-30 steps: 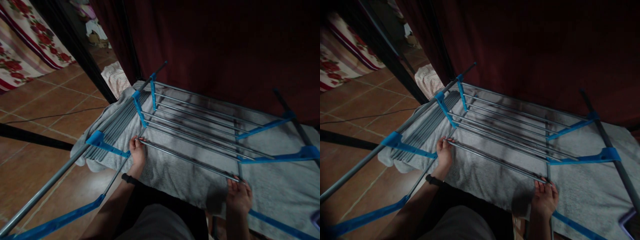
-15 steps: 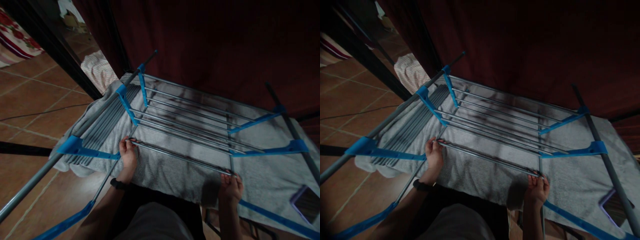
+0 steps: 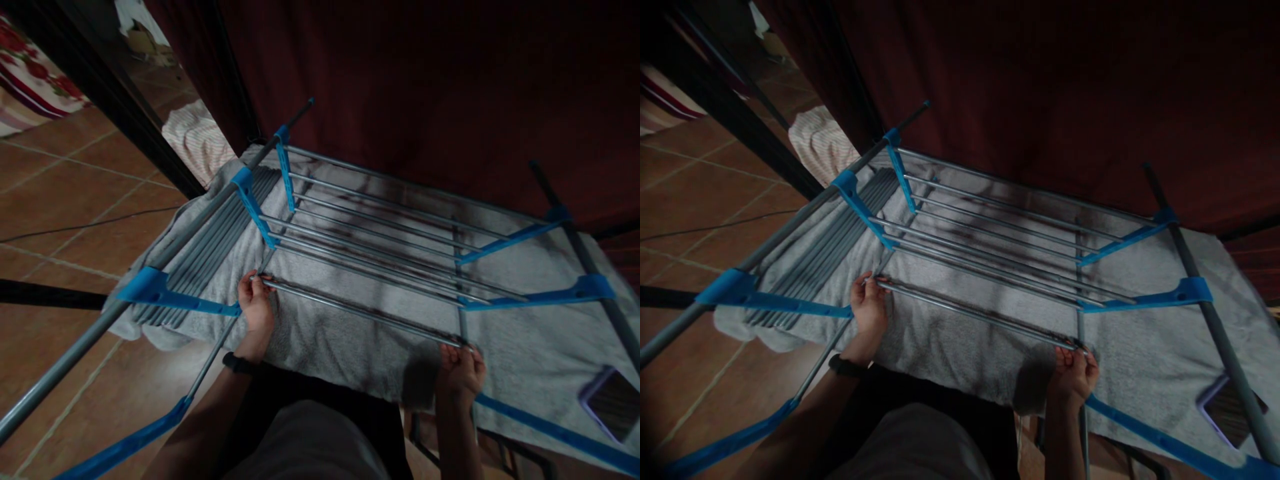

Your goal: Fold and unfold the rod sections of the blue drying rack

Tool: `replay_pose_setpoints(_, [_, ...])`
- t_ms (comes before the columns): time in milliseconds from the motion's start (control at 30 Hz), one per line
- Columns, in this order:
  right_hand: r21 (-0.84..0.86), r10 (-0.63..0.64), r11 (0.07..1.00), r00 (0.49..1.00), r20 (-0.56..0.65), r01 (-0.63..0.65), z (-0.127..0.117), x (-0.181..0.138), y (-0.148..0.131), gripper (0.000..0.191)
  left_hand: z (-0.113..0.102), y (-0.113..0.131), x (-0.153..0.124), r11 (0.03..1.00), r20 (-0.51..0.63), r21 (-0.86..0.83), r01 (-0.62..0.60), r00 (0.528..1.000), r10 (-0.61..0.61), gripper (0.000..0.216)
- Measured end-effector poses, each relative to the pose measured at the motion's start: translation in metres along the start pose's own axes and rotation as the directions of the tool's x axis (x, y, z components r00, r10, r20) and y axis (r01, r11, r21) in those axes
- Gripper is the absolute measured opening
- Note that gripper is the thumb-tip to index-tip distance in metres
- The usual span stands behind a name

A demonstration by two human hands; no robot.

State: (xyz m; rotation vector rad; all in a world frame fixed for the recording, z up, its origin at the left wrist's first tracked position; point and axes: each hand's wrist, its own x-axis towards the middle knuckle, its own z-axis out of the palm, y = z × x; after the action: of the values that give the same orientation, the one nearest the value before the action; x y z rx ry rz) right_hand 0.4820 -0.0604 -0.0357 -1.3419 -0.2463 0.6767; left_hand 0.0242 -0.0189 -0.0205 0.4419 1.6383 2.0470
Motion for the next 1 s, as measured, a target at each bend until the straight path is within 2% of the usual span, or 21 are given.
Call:
replay_pose_setpoints(400, [-0.012,-0.006,1.0,1.0,-0.021,0.006,0.001,-0.001,-0.002,0.047,0.004,0.004,0.001,1.0,-0.025,0.016,-0.003,1.0,0.004,0.031])
replay_pose_setpoints(600, [-0.022,0.007,1.0,1.0,0.005,-0.007,0.001,-0.005,-0.004,0.05,0.006,0.007,0.0,1.0,-0.006,-0.001,0.002,1.0,-0.002,0.044])
replay_pose_setpoints(733, [0.005,-0.004,1.0,1.0,0.025,0.004,0.001,-0.004,-0.003,0.048,0.005,0.009,-0.001,1.0,0.009,-0.012,0.003,1.0,-0.003,0.045])
replay_pose_setpoints(867, [0.022,-0.004,1.0,0.998,0.056,0.002,0.001,-0.004,-0.002,0.046,0.004,0.009,-0.001,0.999,0.016,-0.03,0.028,0.999,-0.028,0.042])
replay_pose_setpoints(1000, [0.041,0.014,0.999,1.0,0.028,-0.015,0.001,-0.005,0.001,0.051,0.005,0.012,0.0,0.995,0.017,-0.056,0.077,0.997,-0.076,0.039])
